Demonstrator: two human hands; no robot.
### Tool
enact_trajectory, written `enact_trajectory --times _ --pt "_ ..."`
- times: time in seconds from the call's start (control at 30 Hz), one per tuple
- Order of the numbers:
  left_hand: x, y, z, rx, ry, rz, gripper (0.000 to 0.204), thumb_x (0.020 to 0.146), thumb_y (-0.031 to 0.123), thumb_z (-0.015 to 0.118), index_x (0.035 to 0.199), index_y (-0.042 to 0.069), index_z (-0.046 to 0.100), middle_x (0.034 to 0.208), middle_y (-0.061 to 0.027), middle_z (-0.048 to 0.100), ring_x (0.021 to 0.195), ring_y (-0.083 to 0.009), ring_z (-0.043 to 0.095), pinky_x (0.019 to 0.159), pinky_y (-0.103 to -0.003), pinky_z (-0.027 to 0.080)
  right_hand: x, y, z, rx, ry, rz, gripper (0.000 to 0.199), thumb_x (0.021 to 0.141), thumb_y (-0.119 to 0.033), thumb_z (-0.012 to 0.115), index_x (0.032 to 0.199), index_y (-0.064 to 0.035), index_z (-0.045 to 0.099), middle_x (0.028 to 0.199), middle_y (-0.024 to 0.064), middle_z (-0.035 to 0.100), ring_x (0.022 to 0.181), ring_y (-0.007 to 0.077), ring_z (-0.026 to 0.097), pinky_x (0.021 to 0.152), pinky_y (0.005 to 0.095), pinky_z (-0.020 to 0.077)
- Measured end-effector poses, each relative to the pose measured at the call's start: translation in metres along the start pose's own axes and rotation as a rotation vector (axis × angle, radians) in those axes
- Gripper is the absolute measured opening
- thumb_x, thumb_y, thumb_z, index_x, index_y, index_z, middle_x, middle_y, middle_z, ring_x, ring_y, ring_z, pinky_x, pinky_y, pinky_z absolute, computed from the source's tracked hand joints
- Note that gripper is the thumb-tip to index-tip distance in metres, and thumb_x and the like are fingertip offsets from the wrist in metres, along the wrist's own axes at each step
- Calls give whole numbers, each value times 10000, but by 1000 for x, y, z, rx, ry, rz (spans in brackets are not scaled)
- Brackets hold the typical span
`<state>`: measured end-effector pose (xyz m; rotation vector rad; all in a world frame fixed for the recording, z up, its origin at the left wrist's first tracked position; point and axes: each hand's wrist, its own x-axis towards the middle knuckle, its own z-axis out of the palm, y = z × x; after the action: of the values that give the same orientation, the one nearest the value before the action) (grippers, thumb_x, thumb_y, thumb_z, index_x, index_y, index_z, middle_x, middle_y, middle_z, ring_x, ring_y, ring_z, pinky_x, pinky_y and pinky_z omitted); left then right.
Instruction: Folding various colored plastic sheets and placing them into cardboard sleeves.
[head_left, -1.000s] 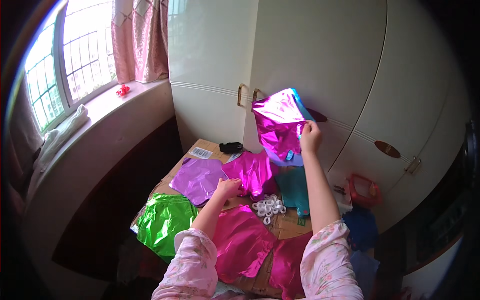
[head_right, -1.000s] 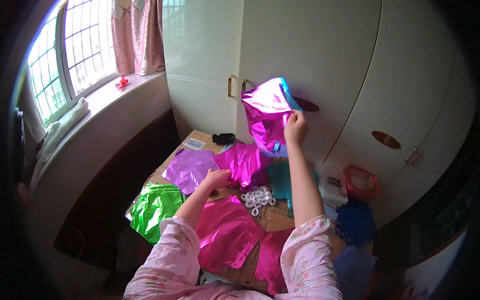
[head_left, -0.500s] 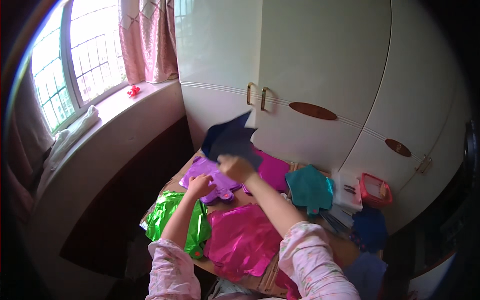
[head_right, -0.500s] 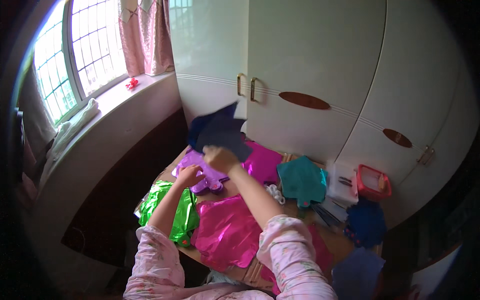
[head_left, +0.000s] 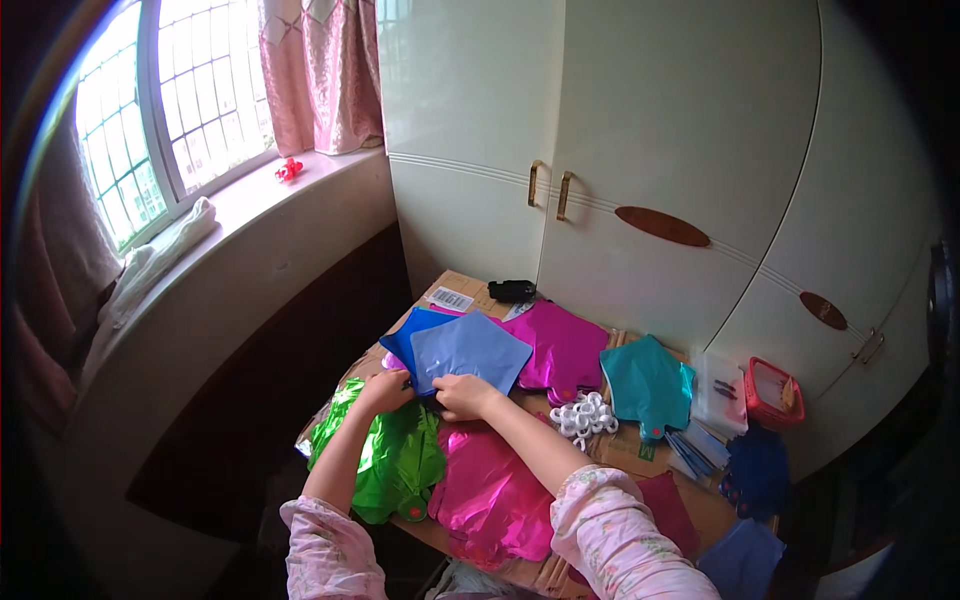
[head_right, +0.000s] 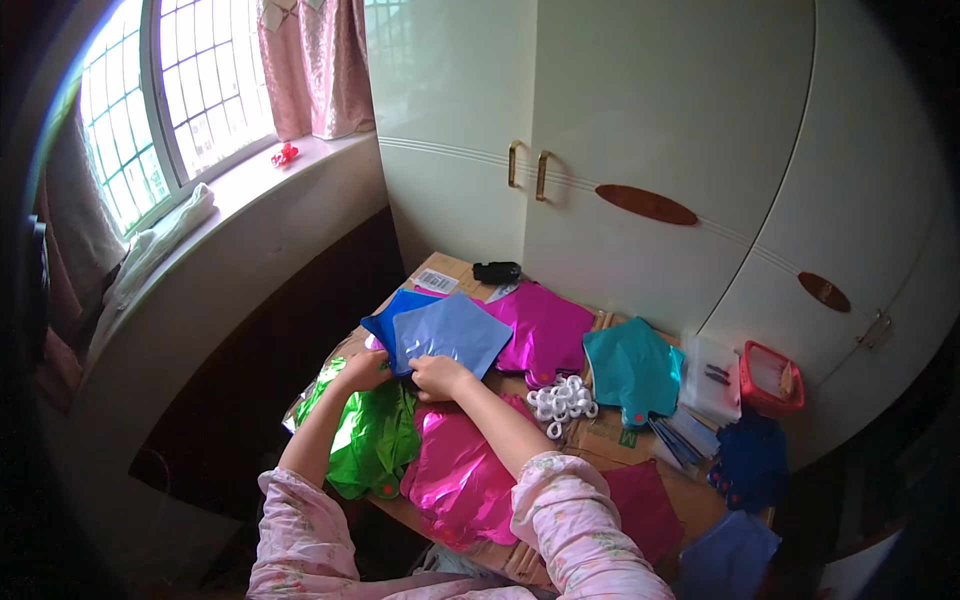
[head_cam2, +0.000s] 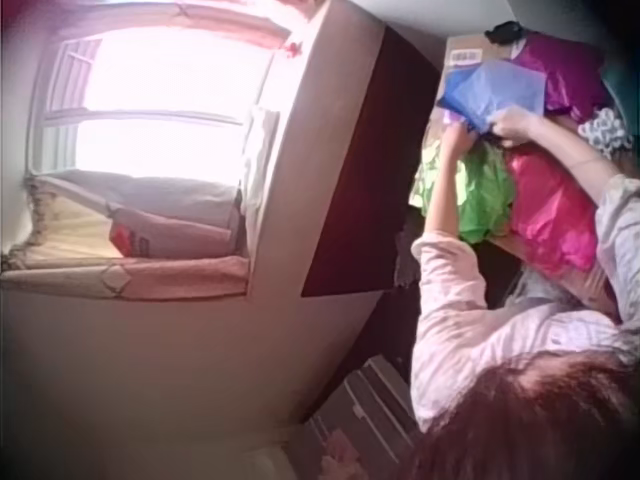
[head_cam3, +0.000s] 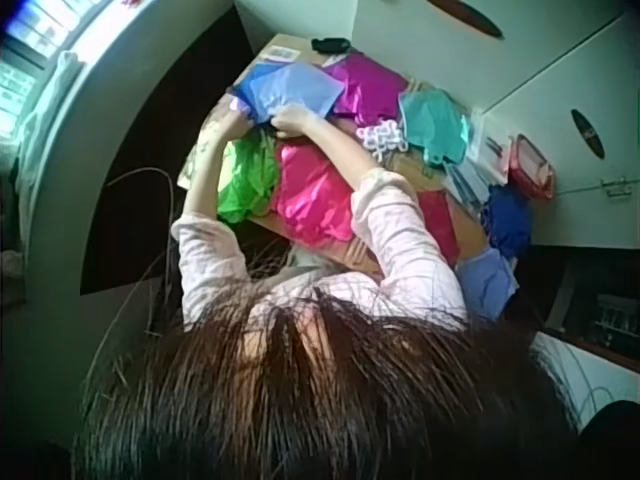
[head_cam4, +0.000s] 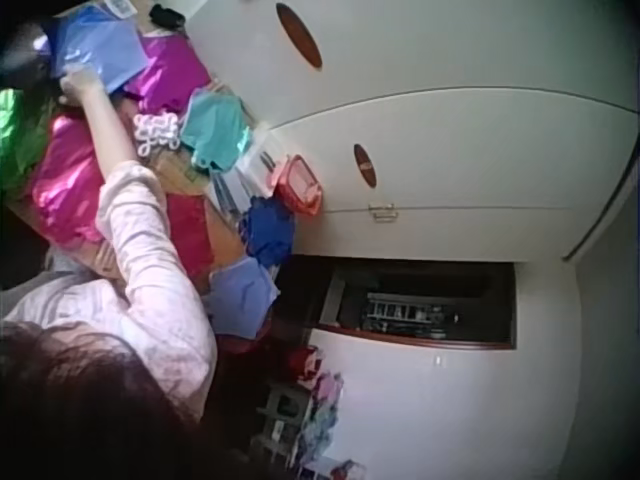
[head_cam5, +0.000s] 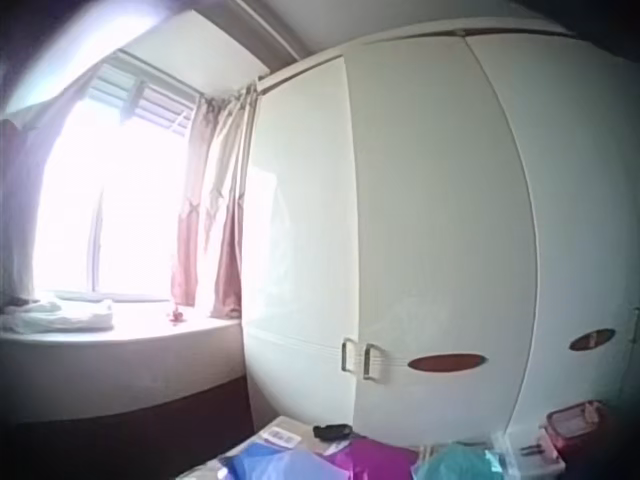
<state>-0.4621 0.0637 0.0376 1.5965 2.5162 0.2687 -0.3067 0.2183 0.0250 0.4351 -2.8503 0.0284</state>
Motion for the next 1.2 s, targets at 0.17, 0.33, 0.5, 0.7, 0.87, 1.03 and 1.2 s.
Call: enact_trajectory --times 0.17,0.33,0.5,0.7,0.87,1.03,1.2 --pt "-3 -5 -1 -3 -34 3 393 815 384 607 1053 71 616 1075 -140 640 1049 -310 593 891 -517 428 -6 6 19 177 123 144 173 823 -218 592 746 -66 619 885 105 592 850 292 625 741 395 516" --pt "-20 8 -13 -83 53 63 330 807 305 641 1027 59 641 1034 -158 644 973 -342 609 846 -446 480 0 5 17 295 147 356 143 828 -211 602 835 -88 674 861 126 642 803 323 639 722 412 513" --pt "-27 6 0 -182 170 179 280 820 274 627 1047 111 646 1052 -105 650 997 -309 602 873 -455 443 0 8 20 559 320 607 175 783 -235 662 849 -80 709 838 131 676 793 312 650 716 394 513" --pt "-26 19 7 -168 339 224 211 832 209 600 1003 101 657 1086 -71 643 1064 -278 565 898 -436 425 -1 9 29 627 420 667 190 737 -218 732 846 -64 705 808 128 686 735 275 665 679 359 512" --pt "-21 27 1 -13 374 291 217 826 206 598 1017 126 662 1067 -42 637 1039 -251 548 846 -426 420 -2 12 29 670 425 727 196 721 -209 759 825 -52 704 764 124 687 680 219 665 641 325 510" --pt "-15 24 12 92 281 212 267 866 313 549 1066 179 664 1095 -16 618 1059 -240 524 834 -447 394 -1 11 26 772 403 768 206 732 -225 754 821 -46 706 748 115 689 686 201 664 644 324 510" --pt "-2 17 9 144 121 -19 422 875 491 503 1154 205 638 1218 -46 581 1184 -288 453 918 -495 358 -6 13 21 896 378 804 193 777 -205 720 850 -27 703 772 88 702 696 144 652 651 287 500"
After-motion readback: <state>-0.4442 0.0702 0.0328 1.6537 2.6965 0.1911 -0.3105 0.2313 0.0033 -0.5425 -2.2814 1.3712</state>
